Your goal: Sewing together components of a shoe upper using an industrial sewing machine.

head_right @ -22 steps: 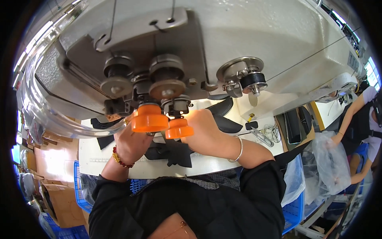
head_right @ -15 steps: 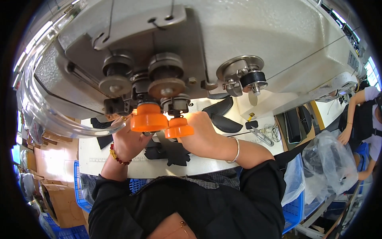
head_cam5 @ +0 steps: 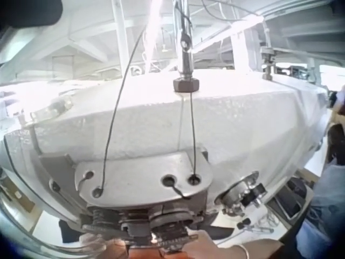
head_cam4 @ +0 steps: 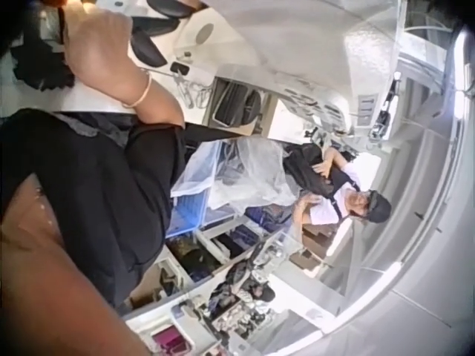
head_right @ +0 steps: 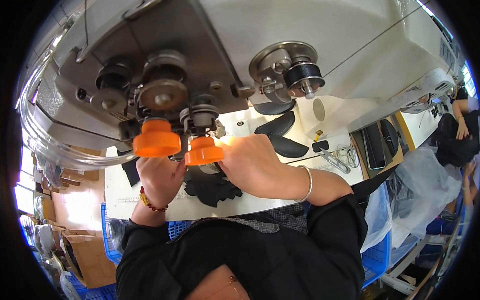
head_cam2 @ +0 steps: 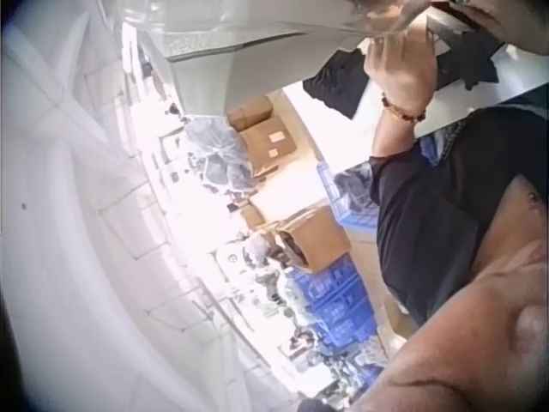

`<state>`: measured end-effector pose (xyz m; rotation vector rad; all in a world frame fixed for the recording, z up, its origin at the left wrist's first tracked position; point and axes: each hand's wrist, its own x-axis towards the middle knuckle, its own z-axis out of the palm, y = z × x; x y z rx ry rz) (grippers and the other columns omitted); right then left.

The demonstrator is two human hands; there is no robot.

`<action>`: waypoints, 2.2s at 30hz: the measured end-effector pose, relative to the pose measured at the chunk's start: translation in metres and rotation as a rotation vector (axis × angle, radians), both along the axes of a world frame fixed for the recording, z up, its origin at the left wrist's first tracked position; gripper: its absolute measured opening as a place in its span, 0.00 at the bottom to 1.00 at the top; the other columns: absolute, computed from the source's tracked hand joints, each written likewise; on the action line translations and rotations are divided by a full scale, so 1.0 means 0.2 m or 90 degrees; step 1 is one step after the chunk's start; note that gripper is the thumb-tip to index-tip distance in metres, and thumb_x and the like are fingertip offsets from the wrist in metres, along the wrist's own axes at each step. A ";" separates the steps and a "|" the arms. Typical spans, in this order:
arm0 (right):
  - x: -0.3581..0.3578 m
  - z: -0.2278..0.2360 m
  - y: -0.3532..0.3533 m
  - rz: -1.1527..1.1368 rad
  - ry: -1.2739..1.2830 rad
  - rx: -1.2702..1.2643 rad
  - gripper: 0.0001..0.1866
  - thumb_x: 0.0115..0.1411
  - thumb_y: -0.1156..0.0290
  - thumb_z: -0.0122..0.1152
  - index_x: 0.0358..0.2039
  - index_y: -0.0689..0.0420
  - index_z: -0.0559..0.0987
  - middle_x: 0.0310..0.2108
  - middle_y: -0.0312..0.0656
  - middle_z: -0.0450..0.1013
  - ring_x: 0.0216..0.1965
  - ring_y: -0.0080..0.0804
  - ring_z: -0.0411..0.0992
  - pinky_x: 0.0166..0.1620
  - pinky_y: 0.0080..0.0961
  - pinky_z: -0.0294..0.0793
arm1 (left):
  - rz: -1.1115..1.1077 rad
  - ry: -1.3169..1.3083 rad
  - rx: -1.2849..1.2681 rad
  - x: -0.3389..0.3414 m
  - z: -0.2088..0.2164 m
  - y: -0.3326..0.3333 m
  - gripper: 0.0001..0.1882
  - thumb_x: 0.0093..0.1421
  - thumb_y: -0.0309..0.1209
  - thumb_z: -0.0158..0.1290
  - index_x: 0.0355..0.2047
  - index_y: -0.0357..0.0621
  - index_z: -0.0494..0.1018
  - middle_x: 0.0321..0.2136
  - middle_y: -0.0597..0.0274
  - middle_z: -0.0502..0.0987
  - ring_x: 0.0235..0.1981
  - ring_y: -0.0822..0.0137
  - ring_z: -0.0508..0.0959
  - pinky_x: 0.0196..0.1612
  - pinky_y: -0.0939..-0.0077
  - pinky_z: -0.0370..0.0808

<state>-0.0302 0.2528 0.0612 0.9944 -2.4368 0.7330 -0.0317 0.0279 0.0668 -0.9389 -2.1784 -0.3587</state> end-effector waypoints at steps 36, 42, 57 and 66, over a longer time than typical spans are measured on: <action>-0.11 -0.04 -0.03 0.071 0.086 -0.027 0.12 0.48 0.66 0.62 0.36 0.46 0.79 0.26 0.30 0.70 0.22 0.30 0.69 0.21 0.27 0.63 | 0.037 -0.155 0.111 -0.02 -0.07 -0.02 0.06 0.50 0.30 0.60 0.22 0.46 0.74 0.28 0.58 0.71 0.31 0.58 0.72 0.29 0.61 0.68; -0.13 0.02 -0.02 0.150 0.234 0.006 0.08 0.48 0.64 0.62 0.31 0.45 0.78 0.22 0.28 0.68 0.19 0.25 0.67 0.19 0.24 0.60 | 0.004 -0.016 0.023 -0.02 -0.05 0.01 0.05 0.46 0.25 0.59 0.23 0.45 0.73 0.28 0.60 0.69 0.30 0.57 0.71 0.29 0.65 0.68; -0.14 -0.05 -0.05 0.110 0.161 -0.016 0.12 0.45 0.64 0.65 0.32 0.51 0.79 0.27 0.32 0.75 0.17 0.31 0.67 0.22 0.26 0.62 | 0.068 -0.060 0.032 -0.07 -0.25 -0.10 0.15 0.47 0.36 0.59 0.30 0.40 0.70 0.26 0.57 0.69 0.27 0.58 0.72 0.27 0.66 0.69; -0.19 0.03 0.03 0.101 0.275 0.029 0.05 0.48 0.68 0.62 0.20 0.51 0.74 0.15 0.35 0.62 0.16 0.34 0.62 0.18 0.31 0.60 | 0.040 -0.110 0.073 -0.02 -0.08 -0.04 0.06 0.48 0.27 0.57 0.27 0.43 0.73 0.30 0.58 0.72 0.31 0.59 0.74 0.28 0.65 0.69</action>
